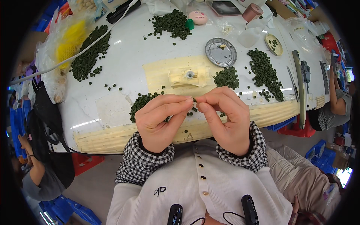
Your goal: Assembling small toy components by inserting green plastic pieces into a white base.
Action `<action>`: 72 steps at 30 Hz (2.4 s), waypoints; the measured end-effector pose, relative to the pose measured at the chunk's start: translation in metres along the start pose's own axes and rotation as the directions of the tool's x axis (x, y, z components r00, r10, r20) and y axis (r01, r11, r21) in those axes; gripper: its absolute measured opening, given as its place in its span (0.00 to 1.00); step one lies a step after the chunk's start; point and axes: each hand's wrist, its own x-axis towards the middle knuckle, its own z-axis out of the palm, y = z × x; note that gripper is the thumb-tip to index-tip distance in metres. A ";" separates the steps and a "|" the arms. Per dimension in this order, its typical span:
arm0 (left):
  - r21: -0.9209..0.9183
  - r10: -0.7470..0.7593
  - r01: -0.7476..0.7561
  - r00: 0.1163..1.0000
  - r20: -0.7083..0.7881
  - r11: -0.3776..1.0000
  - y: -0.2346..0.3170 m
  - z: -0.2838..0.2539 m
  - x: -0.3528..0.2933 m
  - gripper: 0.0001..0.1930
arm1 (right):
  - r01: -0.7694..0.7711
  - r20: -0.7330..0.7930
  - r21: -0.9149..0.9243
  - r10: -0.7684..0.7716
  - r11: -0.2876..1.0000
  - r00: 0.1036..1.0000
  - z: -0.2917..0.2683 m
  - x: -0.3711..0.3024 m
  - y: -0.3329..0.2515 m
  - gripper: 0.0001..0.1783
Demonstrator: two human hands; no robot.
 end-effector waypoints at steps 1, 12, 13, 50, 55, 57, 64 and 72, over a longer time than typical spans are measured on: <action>0.007 -0.007 0.007 1.000 -0.004 1.000 0.000 0.000 0.000 0.12 | -0.018 0.002 0.018 0.018 1.000 1.000 0.000 -0.001 0.000 0.07; -0.356 -0.240 0.247 0.969 0.063 0.901 -0.005 -0.003 -0.003 0.11 | -0.013 0.059 0.089 0.007 0.996 0.998 -0.006 -0.001 -0.001 0.10; -0.400 -0.298 0.296 0.953 0.059 0.868 -0.003 -0.002 -0.003 0.11 | 0.022 0.042 0.068 -0.025 0.997 0.999 -0.004 -0.001 -0.001 0.11; -0.308 -0.200 0.195 0.980 0.016 0.931 -0.004 -0.003 -0.002 0.10 | 0.145 0.128 0.009 -0.145 0.989 0.981 -0.004 -0.006 0.012 0.17; -0.334 -0.229 0.227 0.973 0.035 0.915 -0.004 -0.004 -0.003 0.10 | 0.149 0.148 0.026 -0.151 0.988 0.977 -0.006 -0.004 0.014 0.17; -0.356 -0.254 0.252 0.966 0.041 0.900 -0.003 -0.003 -0.003 0.09 | 0.139 0.145 0.035 -0.143 0.990 0.979 -0.006 -0.004 0.013 0.17; -0.394 -0.247 0.237 0.969 0.026 0.888 -0.003 -0.003 -0.002 0.09 | 0.134 0.126 0.051 -0.139 0.990 0.982 -0.003 -0.004 0.012 0.17; -0.404 -0.252 0.241 0.967 0.026 0.882 -0.002 -0.004 -0.003 0.09 | 0.147 0.132 0.040 -0.151 0.988 0.980 -0.004 -0.004 0.010 0.17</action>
